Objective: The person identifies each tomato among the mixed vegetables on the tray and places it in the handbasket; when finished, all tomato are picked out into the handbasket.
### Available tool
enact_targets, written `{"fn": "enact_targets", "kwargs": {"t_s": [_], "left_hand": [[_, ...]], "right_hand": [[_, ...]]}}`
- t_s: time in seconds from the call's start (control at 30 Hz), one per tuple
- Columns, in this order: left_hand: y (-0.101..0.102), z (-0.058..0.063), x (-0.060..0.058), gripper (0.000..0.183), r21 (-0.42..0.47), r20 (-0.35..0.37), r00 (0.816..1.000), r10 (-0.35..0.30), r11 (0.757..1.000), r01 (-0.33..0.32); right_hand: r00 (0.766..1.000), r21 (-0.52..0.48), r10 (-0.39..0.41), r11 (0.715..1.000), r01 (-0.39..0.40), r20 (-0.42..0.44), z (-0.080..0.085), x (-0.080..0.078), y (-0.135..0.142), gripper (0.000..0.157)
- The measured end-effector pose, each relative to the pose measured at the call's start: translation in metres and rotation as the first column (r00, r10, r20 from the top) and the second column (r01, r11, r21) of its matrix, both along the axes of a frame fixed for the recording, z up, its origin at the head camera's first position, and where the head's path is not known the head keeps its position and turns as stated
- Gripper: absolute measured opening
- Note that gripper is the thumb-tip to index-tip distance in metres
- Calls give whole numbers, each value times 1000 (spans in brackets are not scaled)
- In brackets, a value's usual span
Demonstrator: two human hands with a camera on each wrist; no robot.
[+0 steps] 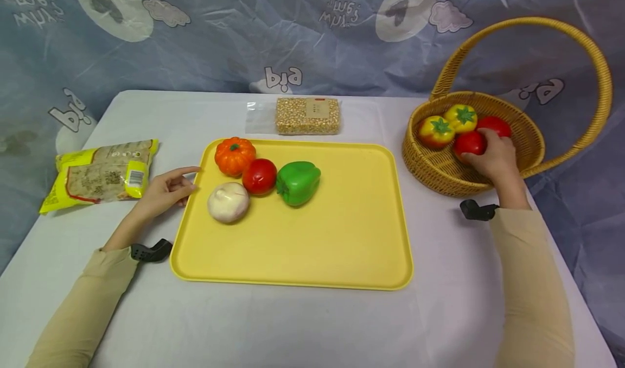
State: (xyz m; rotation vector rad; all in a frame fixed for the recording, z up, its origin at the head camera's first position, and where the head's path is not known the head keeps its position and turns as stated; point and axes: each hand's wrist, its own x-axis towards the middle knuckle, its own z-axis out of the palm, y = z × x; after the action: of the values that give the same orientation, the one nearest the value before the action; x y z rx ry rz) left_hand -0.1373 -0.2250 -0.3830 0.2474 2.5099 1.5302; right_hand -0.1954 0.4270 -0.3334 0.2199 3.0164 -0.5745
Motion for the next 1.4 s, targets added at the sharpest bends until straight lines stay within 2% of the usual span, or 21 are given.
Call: {"fn": "enact_targets", "kwargs": {"t_s": [0.3, 0.47, 0.6, 0.7, 0.83, 1.0, 1.17, 1.4], "left_hand": [[1, 0, -1, 44, -14, 5, 1000, 3, 1000, -3], [-5, -15, -8, 45, 2, 9, 1000, 3, 1000, -3], [-10, -26, -12, 46, -1, 6, 1000, 4, 1000, -4], [-11, -29, -14, 47, -3, -5, 1000, 5, 1000, -5], [-11, -29, -14, 47, -4, -6, 1000, 5, 1000, -5], [-8, -20, -11, 45, 7, 2, 1000, 0, 1000, 0], [-2, -5, -3, 44, 26, -6, 1000, -10, 1000, 10], [-1, -3, -2, 45, 24, -16, 1000, -17, 1000, 17]], "right_hand": [[998, -3, -7, 1000, 7, -59, 0, 4, -1, 69], [992, -26, -23, 999, 20, -122, 0, 6, -4, 65], [979, -58, -59, 997, 48, -195, 3, 12, -10, 62], [956, -96, -91, 993, 66, -280, 7, 18, -19, 59], [910, -141, -108, 989, 55, -401, 12, 25, -30, 54], [868, -169, -107, 985, 26, -486, 18, 30, -46, 51], [829, -147, -44, 988, -47, -558, 25, 33, -64, 50], [762, -105, 86, 974, -198, -642, 34, 39, -94, 49]]}}
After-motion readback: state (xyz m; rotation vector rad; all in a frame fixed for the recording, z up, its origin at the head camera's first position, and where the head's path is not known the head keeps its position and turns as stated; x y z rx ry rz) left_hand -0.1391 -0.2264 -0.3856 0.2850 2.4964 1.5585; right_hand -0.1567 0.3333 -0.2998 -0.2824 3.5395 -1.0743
